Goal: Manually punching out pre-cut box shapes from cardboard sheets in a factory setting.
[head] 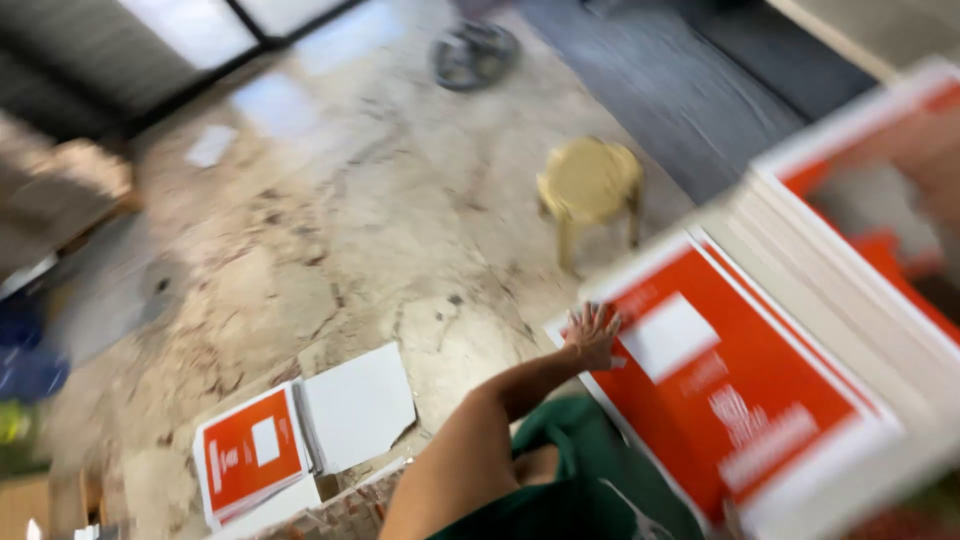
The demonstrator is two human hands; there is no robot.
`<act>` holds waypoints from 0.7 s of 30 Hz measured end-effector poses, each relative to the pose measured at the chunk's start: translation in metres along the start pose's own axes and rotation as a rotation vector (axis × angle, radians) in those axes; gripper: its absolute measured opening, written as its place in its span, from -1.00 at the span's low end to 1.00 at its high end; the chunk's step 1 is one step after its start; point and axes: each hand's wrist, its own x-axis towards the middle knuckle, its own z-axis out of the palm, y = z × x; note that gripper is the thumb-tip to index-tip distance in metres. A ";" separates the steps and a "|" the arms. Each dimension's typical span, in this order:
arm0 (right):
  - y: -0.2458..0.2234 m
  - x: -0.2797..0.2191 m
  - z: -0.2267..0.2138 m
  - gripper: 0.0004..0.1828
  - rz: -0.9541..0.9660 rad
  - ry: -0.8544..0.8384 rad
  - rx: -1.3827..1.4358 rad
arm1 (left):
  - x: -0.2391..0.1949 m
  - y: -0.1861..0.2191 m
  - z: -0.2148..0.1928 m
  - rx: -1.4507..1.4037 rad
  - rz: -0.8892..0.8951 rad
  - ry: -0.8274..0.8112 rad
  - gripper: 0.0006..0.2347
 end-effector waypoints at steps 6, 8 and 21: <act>-0.091 -0.053 0.132 -0.35 0.271 0.712 -0.696 | -0.058 0.144 -0.009 0.097 0.624 -0.121 -0.26; -0.203 -0.021 0.063 -0.62 0.836 0.906 0.526 | -0.054 0.177 -0.011 0.020 0.425 -0.066 -0.22; -0.257 -0.032 0.004 -0.65 0.787 0.720 0.799 | -0.033 0.225 -0.014 0.065 0.180 -0.199 0.16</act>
